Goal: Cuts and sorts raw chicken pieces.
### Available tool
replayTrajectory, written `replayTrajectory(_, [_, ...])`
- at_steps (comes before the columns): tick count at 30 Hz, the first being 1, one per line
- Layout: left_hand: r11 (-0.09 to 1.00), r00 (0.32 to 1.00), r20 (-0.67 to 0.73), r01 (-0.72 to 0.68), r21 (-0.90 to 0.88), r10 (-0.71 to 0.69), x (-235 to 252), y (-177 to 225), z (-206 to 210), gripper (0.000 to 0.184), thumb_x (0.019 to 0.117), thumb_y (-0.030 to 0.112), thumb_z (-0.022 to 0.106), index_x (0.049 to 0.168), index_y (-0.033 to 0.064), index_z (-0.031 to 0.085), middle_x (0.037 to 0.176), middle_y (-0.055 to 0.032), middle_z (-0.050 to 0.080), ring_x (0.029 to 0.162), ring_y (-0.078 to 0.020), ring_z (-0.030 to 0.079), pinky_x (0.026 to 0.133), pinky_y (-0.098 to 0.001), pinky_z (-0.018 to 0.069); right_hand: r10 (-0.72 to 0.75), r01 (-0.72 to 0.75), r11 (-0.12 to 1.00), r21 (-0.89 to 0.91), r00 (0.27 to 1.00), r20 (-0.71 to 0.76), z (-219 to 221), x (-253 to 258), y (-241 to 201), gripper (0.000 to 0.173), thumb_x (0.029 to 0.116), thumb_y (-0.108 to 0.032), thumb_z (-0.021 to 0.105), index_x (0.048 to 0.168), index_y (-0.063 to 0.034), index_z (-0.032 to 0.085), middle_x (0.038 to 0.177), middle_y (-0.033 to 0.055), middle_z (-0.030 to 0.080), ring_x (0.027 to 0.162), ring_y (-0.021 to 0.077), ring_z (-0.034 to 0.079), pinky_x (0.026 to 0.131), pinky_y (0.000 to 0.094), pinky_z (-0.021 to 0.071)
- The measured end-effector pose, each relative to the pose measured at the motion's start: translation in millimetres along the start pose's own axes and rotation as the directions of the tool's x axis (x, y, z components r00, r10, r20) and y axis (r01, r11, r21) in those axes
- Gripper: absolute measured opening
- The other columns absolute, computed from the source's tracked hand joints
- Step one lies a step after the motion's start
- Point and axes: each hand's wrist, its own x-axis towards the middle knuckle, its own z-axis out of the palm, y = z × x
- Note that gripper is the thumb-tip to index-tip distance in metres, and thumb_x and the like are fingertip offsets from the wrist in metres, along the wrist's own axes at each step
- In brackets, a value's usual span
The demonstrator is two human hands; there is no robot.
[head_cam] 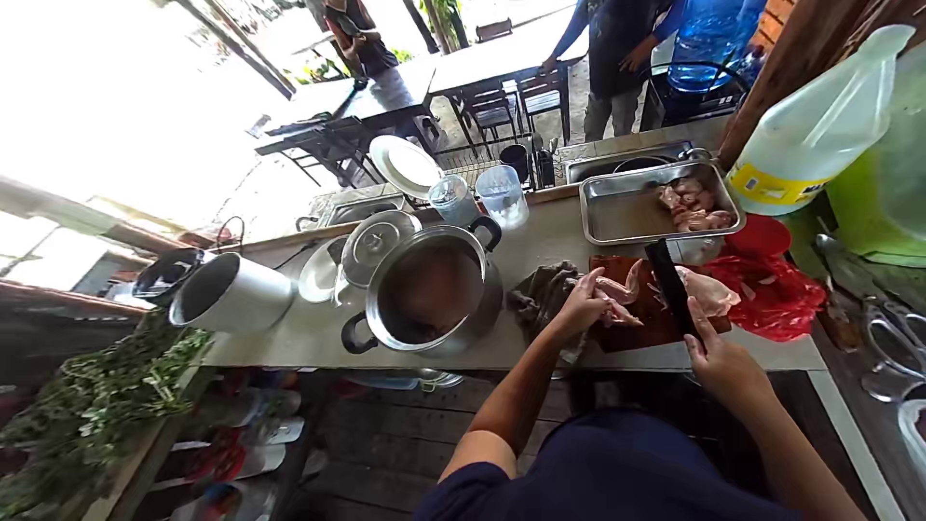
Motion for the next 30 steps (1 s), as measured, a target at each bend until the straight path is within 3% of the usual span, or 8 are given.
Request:
replayTrajectory(3, [0.984,0.994,-0.089,0.081,0.157,-0.068,5,-4,-1,0.069,0.0973,0.018,0.068,0.155,-0.0031,0.036,0.148,-0.0298,0.048,0.129,-0.0355,0.057,0.108,-0.0479,0.0479,0.042,-0.04,0.999,-0.02,0.996,0.084,-5,2,-5,0.059,0.1119,-0.023,0.038,0.167,-0.0196,0.016,0.111,0.0335,0.069,0.102,0.0541,0.067,0.088,0.0682,0.0493])
replayTrajectory(7, [0.848,0.982,-0.149,0.175,0.5,-0.114,20,-7,8,0.066,0.0941,0.033,0.075,0.148,0.0019,0.05,0.143,-0.0297,0.052,0.128,-0.044,0.056,0.106,-0.0595,0.0473,0.056,-0.05,0.998,-0.04,0.989,0.136,-5,3,-3,0.058,0.1126,-0.026,0.035,0.167,-0.0216,0.016,0.114,0.0311,0.068,0.109,0.0496,0.066,0.093,0.0643,0.0489])
replayTrajectory(11, [0.818,0.982,-0.117,0.186,0.545,-0.145,31,1,11,0.051,0.0925,0.015,0.074,0.138,-0.001,0.058,0.136,-0.0304,0.057,0.13,-0.0443,0.055,0.109,-0.0591,0.0441,0.032,-0.032,0.999,0.001,0.996,0.089,-2,-1,4,0.06,0.1118,-0.025,0.038,0.167,-0.0247,0.015,0.103,0.0273,0.07,0.098,0.0471,0.068,0.085,0.0637,0.0503])
replayTrajectory(13, [0.83,0.986,-0.054,0.164,0.533,-0.16,34,3,10,0.044,0.0932,0.008,0.07,0.134,-0.002,0.06,0.131,-0.0284,0.061,0.127,-0.042,0.058,0.109,-0.0579,0.0446,0.01,-0.011,1.0,0.014,1.0,0.015,-4,-4,3,0.059,0.1112,-0.023,0.041,0.166,-0.0246,0.021,0.099,0.0269,0.071,0.094,0.047,0.068,0.083,0.0633,0.0514])
replayTrajectory(16, [0.882,0.979,0.059,0.151,0.446,-0.197,41,2,-1,0.035,0.1011,0.013,0.064,0.133,0.0001,0.058,0.12,-0.0228,0.068,0.108,-0.0349,0.068,0.096,-0.0554,0.0527,-0.079,0.071,0.996,-0.051,0.984,-0.159,-3,-9,-1,0.057,0.1096,-0.02,0.043,0.165,-0.0202,0.027,0.086,0.0212,0.067,0.074,0.0416,0.067,0.066,0.0575,0.0534])
replayTrajectory(20, [0.857,0.932,0.17,0.208,0.471,-0.32,46,15,-20,0.033,0.1061,0.015,0.056,0.136,0.0016,0.051,0.115,-0.0227,0.065,0.099,-0.0321,0.066,0.089,-0.0525,0.0532,-0.225,0.203,0.974,-0.102,0.922,-0.316,1,-9,-6,0.058,0.1067,-0.017,0.047,0.163,-0.0167,0.033,0.077,0.0157,0.065,0.058,0.0341,0.064,0.051,0.0502,0.052])
replayTrajectory(25, [0.676,0.913,0.173,0.137,0.724,-0.37,54,34,-19,0.037,0.1025,0.031,0.061,0.132,0.0072,0.063,0.12,-0.0224,0.068,0.114,-0.0404,0.064,0.097,-0.0658,0.0468,-0.06,0.068,0.986,-0.153,0.996,0.059,11,4,-16,0.061,0.1097,-0.023,0.039,0.166,-0.0296,0.018,0.087,0.0193,0.068,0.081,0.0406,0.069,0.069,0.0569,0.0536])
replayTrajectory(30, [0.606,0.91,0.09,0.192,0.772,-0.404,65,26,-14,0.041,0.0966,0.036,0.066,0.127,0.0087,0.068,0.118,-0.0206,0.07,0.115,-0.0415,0.065,0.097,-0.0688,0.047,-0.027,0.045,0.991,-0.127,0.99,0.135,8,8,-14,0.061,0.1114,-0.025,0.037,0.167,-0.0312,0.012,0.093,0.0219,0.07,0.09,0.0439,0.069,0.076,0.0606,0.0533])
